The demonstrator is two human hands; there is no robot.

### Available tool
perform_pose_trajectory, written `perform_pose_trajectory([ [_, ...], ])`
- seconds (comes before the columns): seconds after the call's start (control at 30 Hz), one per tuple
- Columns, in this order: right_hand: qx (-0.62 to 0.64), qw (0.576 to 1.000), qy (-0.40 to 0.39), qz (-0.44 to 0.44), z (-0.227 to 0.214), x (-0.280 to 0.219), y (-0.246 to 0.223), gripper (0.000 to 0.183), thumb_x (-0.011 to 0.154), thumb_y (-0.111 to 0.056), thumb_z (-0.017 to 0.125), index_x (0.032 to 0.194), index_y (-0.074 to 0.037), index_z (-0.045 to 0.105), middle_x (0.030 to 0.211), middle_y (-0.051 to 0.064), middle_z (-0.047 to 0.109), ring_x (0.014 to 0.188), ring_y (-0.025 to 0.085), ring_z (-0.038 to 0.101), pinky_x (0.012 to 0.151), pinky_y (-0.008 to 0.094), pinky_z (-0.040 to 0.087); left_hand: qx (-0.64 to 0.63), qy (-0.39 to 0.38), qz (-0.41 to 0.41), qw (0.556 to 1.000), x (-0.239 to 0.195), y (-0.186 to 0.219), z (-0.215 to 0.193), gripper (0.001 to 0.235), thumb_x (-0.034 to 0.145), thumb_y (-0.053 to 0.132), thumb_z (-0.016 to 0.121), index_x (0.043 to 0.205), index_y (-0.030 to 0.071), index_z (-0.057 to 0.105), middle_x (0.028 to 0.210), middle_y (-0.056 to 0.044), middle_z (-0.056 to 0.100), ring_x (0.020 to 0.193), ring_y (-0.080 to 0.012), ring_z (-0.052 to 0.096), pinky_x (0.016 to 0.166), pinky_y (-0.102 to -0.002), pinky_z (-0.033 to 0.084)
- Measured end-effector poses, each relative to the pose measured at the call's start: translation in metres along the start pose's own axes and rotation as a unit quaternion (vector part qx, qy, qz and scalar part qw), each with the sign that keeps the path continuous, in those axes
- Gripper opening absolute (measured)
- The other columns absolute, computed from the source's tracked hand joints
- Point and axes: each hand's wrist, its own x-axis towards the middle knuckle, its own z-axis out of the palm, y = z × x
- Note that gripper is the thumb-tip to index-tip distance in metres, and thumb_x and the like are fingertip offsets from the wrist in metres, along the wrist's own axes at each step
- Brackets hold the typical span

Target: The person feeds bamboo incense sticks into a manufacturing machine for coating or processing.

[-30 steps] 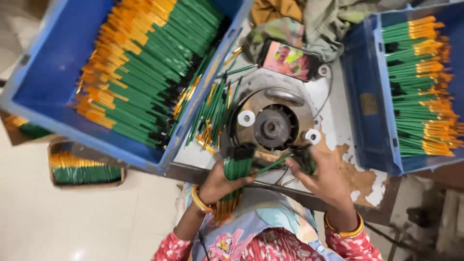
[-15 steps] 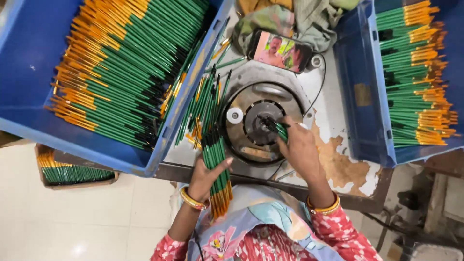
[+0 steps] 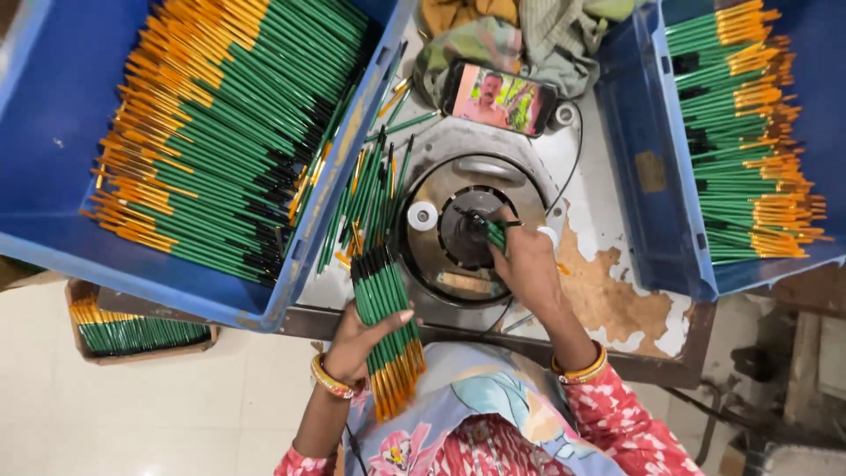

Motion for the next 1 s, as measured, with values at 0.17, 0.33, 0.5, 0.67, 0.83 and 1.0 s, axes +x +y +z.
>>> perform_pose_trajectory([
  [0.17, 0.151, 0.986, 0.075, 0.013, -0.054, -0.023, -0.069, 0.017, 0.093, -0.015, 0.074, 0.106, -0.006, 0.069, 0.087, 0.016, 0.073, 0.073, 0.034, 0.072, 0.064, 0.042, 0.053, 0.164, -0.065, 0.096, 0.98, -0.012, 0.01, 0.016, 0.025, 0.084, 0.0, 0.08, 0.106, 0.001, 0.068, 0.088, -0.005, 0.071, 0.08, -0.0166, 0.068, 0.072, -0.032, 0.059],
  [0.33, 0.066, 0.96, -0.272, -0.018, -0.06, -0.028, -0.055, 0.034, 0.087, -0.034, 0.082, 0.091, -0.003, 0.069, 0.08, 0.019, 0.072, 0.073, 0.035, 0.07, 0.065, 0.04, 0.054, 0.347, -0.085, 0.204, 0.912, -0.01, 0.046, 0.05, 0.037, 0.078, 0.004, 0.082, 0.113, 0.002, 0.068, 0.087, 0.001, 0.075, 0.073, -0.0069, 0.065, 0.067, -0.025, 0.056],
  [0.5, 0.254, 0.945, 0.177, 0.103, -0.087, -0.033, -0.039, 0.015, 0.1, -0.011, 0.076, 0.11, -0.005, 0.067, 0.101, 0.016, 0.074, 0.088, 0.035, 0.07, 0.082, 0.038, 0.056, 0.041, 0.013, 0.076, 0.996, 0.017, -0.001, 0.008, 0.016, 0.095, 0.01, 0.079, 0.098, 0.002, 0.065, 0.082, -0.002, 0.065, 0.068, -0.0126, 0.063, 0.058, -0.03, 0.053],
  [0.67, -0.002, 0.997, 0.05, -0.057, -0.034, -0.004, -0.016, 0.047, 0.072, 0.0, 0.076, 0.118, -0.005, 0.063, 0.089, 0.021, 0.068, 0.081, 0.041, 0.066, 0.071, 0.047, 0.051, -0.041, 0.055, -0.012, 0.998, 0.011, -0.001, 0.017, 0.016, 0.086, 0.01, 0.075, 0.098, 0.007, 0.064, 0.086, -0.004, 0.07, 0.073, -0.0192, 0.072, 0.059, -0.033, 0.058],
  [0.83, 0.012, 0.998, 0.029, -0.055, -0.021, -0.001, -0.01, 0.051, 0.077, 0.0, 0.076, 0.125, -0.003, 0.056, 0.087, 0.02, 0.067, 0.077, 0.042, 0.064, 0.067, 0.05, 0.049, -0.002, 0.036, 0.051, 0.998, 0.013, -0.001, 0.014, 0.017, 0.091, 0.009, 0.076, 0.1, 0.004, 0.062, 0.089, -0.005, 0.067, 0.076, -0.0195, 0.072, 0.064, -0.032, 0.059],
  [1.0, -0.009, 0.996, 0.09, 0.003, 0.013, -0.005, -0.007, 0.04, 0.078, -0.001, 0.077, 0.113, -0.005, 0.058, 0.081, 0.019, 0.066, 0.076, 0.043, 0.065, 0.069, 0.052, 0.049, -0.006, 0.058, 0.065, 0.996, 0.018, -0.002, 0.02, 0.018, 0.09, 0.008, 0.075, 0.102, 0.003, 0.063, 0.09, -0.007, 0.069, 0.076, -0.0188, 0.072, 0.065, -0.033, 0.06],
])
